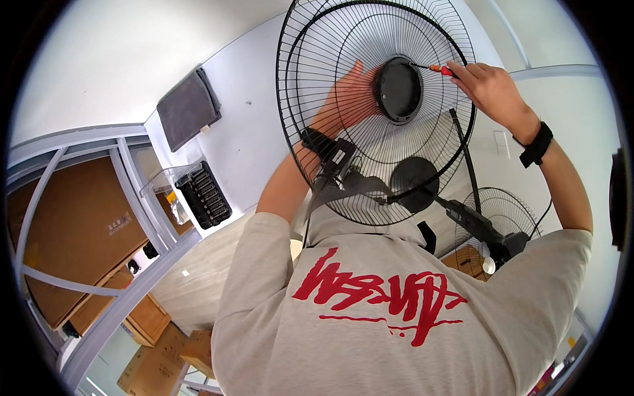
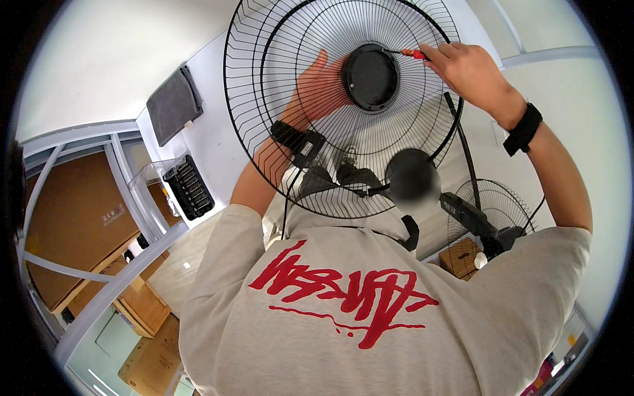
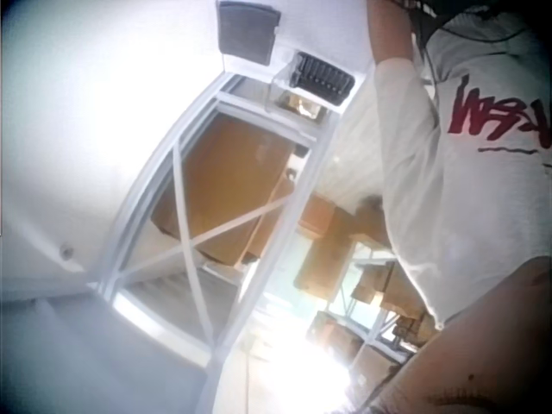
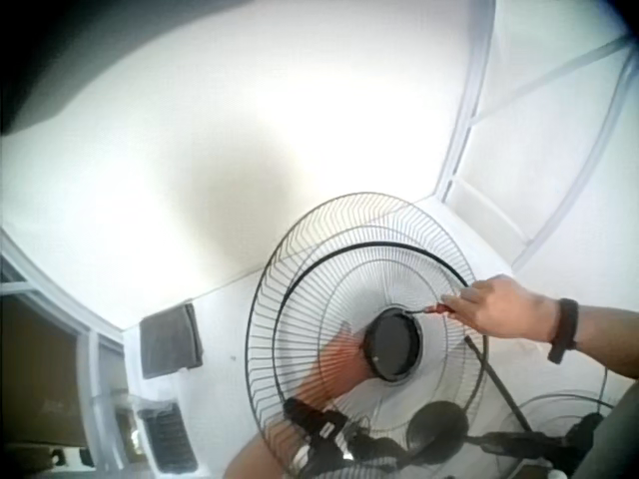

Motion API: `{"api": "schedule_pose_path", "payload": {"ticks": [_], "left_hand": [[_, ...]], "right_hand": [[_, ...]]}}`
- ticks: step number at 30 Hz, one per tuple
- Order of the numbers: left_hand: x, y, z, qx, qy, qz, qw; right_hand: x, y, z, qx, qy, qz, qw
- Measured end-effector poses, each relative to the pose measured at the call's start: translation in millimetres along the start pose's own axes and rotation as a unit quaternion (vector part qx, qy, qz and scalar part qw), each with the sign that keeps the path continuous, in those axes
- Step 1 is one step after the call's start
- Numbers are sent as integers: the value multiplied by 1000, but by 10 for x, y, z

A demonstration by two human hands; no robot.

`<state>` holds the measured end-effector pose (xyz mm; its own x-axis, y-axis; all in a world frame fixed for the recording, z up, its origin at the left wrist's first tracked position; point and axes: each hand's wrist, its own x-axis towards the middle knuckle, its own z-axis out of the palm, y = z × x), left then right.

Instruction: The person assembles a standing fan by first using a screwdriver to secure the front grill to the fan housing. They then attach the fan blades to the motor hub and secure them with a nut. Finally, they attach the rear grill to complete the assembly.

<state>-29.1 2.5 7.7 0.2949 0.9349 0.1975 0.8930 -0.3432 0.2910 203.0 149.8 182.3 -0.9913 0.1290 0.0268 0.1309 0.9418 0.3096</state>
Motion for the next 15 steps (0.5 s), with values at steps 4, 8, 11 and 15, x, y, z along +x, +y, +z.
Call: {"api": "schedule_pose_path", "payload": {"ticks": [4,8,11,15], "left_hand": [[-13,57,-179,8,-43,-21,999],[-50,34,-102,6,-16,-30,999],[-15,52,-150,-13,-32,-36,999],[-19,59,-97,-65,-6,-45,997]], "right_hand": [[100,-43,-35,191,-53,155,968],[231,-2,-137,308,-155,256,903],[156,33,-40,218,-20,117,969],[124,5,-96,63,12,29,997]]}}
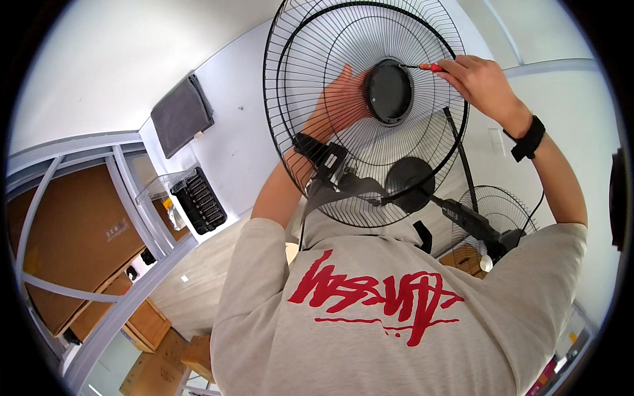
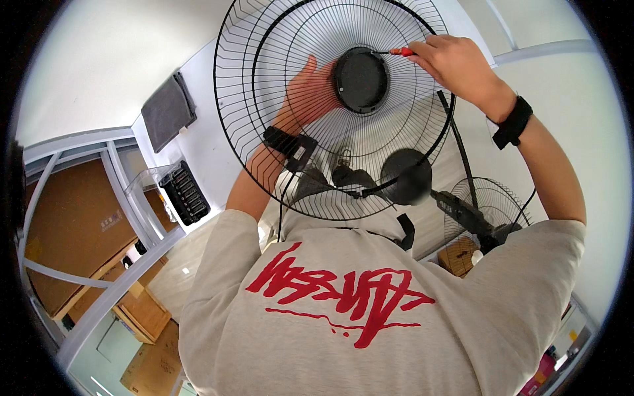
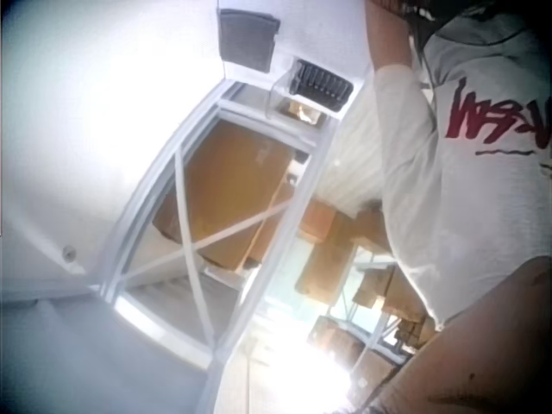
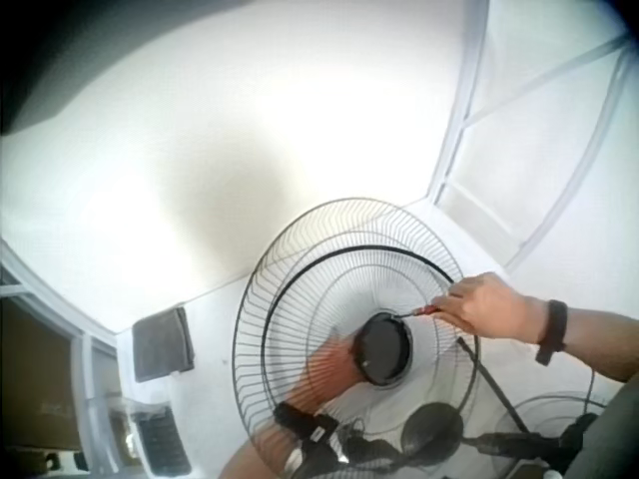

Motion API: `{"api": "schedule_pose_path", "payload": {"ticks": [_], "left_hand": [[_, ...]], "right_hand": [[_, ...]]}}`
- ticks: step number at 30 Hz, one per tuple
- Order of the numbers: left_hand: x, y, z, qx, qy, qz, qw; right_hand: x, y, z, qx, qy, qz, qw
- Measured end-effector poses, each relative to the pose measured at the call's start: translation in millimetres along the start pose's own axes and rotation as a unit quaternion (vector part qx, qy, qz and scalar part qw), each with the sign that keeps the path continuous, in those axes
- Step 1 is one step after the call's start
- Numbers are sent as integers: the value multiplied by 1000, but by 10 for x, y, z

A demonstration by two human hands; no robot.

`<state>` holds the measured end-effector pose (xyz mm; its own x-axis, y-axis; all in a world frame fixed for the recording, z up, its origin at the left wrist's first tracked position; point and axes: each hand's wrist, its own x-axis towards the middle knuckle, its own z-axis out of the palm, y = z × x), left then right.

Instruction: The person assembles a standing fan by first using a screwdriver to secure the front grill to the fan housing. They then attach the fan blades to the motor hub and secure them with a nut. Finally, they attach the rear grill to complete the assembly.

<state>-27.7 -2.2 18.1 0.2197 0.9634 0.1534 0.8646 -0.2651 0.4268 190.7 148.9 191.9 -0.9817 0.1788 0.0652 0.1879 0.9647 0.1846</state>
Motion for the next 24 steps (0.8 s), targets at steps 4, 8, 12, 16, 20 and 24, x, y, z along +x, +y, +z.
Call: {"api": "schedule_pose_path", "payload": {"ticks": [4,8,12,16,20,24], "left_hand": [[5,34,-74,34,-39,-27,998],[-13,-41,99,42,17,19,999],[-36,-59,227,-25,40,13,999],[-60,-12,78,-26,4,-19,999],[-22,78,-124,75,-58,-23,995],[-36,76,-94,57,-34,-32,997]], "right_hand": [[77,-84,-58,145,-69,118,980],[144,-96,-54,185,-80,183,962],[76,-21,68,111,-37,88,989],[131,-44,6,-25,-26,-27,999],[83,7,63,82,-50,57,994],[145,-82,-31,164,-90,155,970]]}}
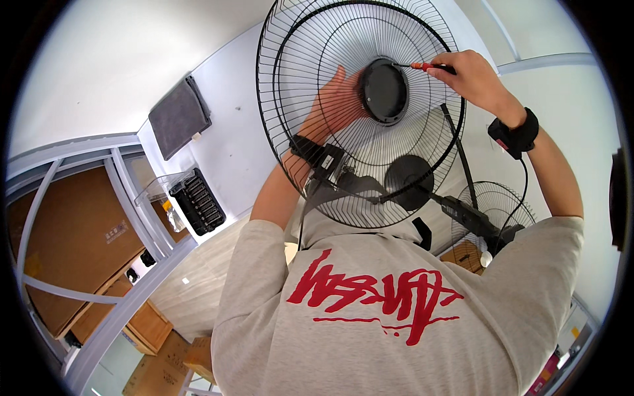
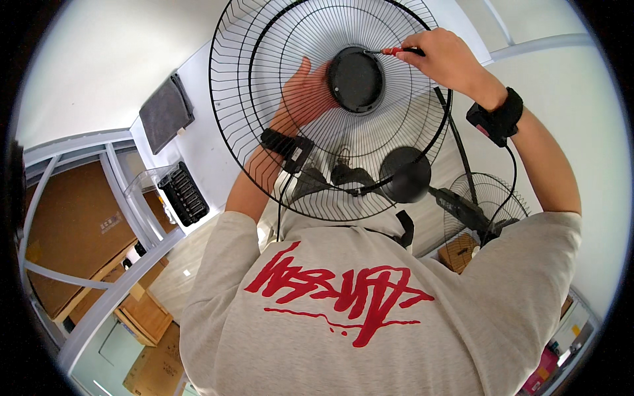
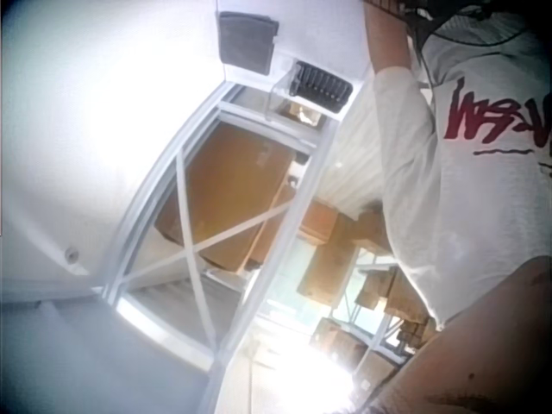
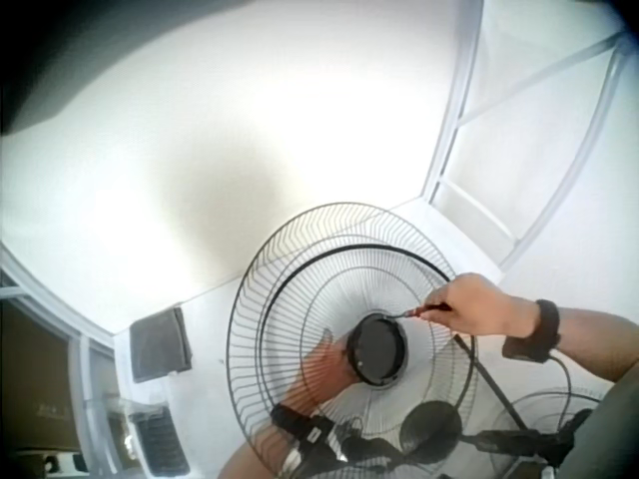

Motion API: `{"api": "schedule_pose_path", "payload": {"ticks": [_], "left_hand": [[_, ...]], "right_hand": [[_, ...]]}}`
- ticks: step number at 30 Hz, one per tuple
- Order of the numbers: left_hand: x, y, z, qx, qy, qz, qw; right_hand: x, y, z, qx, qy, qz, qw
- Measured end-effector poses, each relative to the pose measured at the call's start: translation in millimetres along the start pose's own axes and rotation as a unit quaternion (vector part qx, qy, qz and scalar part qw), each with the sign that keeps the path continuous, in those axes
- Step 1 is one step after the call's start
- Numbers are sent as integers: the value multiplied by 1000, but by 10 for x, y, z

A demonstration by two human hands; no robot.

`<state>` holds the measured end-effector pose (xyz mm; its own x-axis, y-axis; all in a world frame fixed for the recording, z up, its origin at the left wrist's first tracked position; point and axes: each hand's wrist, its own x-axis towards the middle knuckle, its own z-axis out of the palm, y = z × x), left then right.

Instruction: The person assembles a standing fan by first using a screwdriver to secure the front grill to the fan housing. They then attach the fan blades to the motor hub and secure them with a nut. Finally, they attach the rear grill to complete the assembly.

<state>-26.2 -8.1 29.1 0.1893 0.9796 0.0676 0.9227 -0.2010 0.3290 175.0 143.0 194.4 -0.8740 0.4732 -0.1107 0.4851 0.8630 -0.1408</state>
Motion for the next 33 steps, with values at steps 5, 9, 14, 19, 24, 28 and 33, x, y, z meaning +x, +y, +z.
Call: {"api": "schedule_pose_path", "payload": {"ticks": [5,9,14,19,24,28,33], "left_hand": [[-3,-56,310,95,202,37,974],[9,52,-11,-89,0,-13,996],[2,16,-8,-2,-18,-8,1000],[-5,27,8,-14,15,-21,1000],[23,39,-42,-83,-4,-27,996],[-66,315,-377,-239,72,-79,965],[-20,145,-201,-8,44,21,999]], "right_hand": [[-3,-16,-38,-14,-5,3,1000],[-11,27,-20,-104,33,-88,990],[-97,85,-125,-127,83,-93,984],[-412,262,43,39,96,149,983],[-1048,502,875,215,158,318,910],[-1247,550,1370,129,260,391,873],[-1424,813,1743,245,208,497,806]]}}
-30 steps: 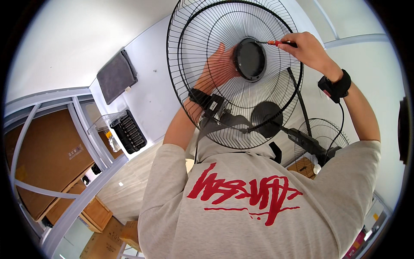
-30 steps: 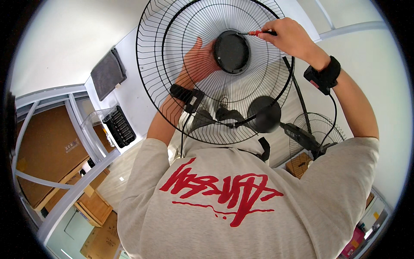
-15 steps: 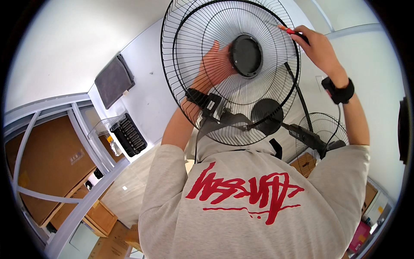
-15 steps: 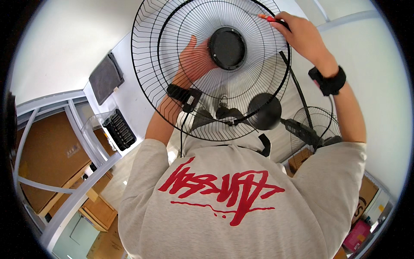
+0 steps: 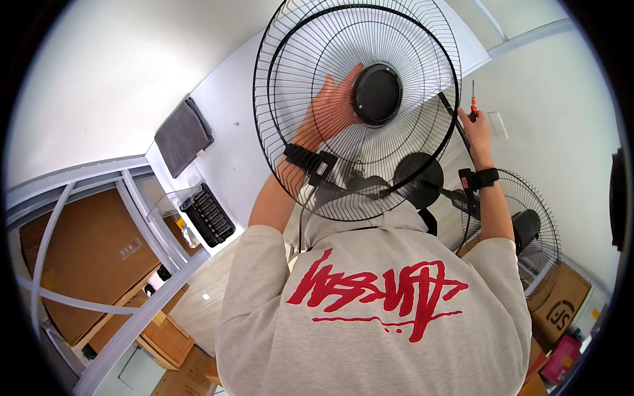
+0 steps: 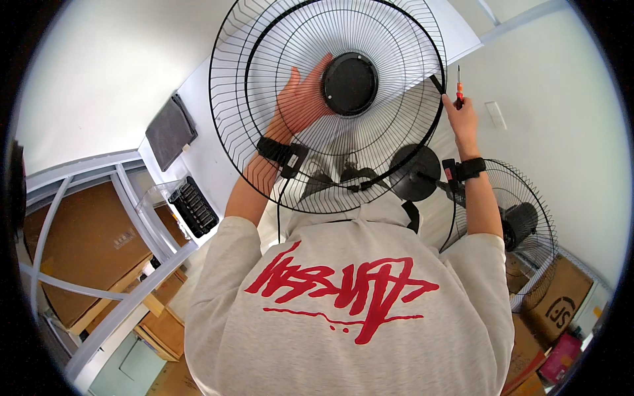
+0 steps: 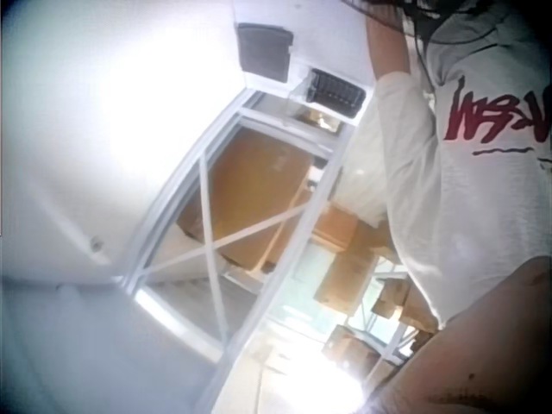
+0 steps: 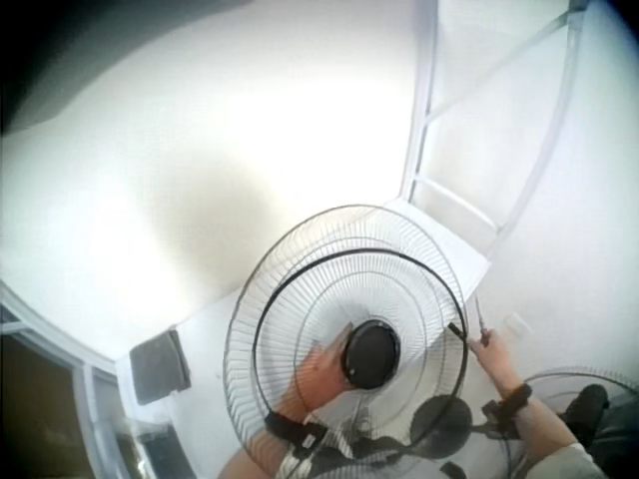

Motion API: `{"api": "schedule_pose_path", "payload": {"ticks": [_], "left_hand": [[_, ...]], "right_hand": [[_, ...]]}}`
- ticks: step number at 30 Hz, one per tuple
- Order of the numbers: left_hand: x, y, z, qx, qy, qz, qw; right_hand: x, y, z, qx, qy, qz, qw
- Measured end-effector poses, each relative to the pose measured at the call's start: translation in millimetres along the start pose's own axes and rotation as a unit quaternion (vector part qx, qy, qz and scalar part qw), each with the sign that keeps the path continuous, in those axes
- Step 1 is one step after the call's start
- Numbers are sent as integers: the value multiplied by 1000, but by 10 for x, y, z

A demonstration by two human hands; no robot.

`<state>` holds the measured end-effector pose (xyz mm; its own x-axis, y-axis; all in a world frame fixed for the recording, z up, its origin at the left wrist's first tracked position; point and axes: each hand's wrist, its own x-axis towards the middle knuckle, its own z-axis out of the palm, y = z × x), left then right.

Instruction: The person assembles a standing fan by first using a screwdriver to secure the front grill to the fan housing. They then attach the fan blades to the motor hub and secure them with a nut. Finally, they attach the rear grill to complete the assembly.

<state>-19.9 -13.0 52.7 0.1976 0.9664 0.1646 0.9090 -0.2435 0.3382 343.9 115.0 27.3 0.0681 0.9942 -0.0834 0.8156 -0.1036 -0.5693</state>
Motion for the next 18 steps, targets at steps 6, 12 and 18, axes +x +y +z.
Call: {"api": "schedule_pose_path", "payload": {"ticks": [6,12,18], "left_hand": [[59,-46,-6,-41,-34,-27,998],[114,5,18,-388,-21,-128,912],[66,-52,124,-831,-14,-190,522]], "right_hand": [[102,310,211,118,-56,41,991],[55,354,267,37,11,-75,996],[-108,363,238,-16,-37,-34,999]]}}
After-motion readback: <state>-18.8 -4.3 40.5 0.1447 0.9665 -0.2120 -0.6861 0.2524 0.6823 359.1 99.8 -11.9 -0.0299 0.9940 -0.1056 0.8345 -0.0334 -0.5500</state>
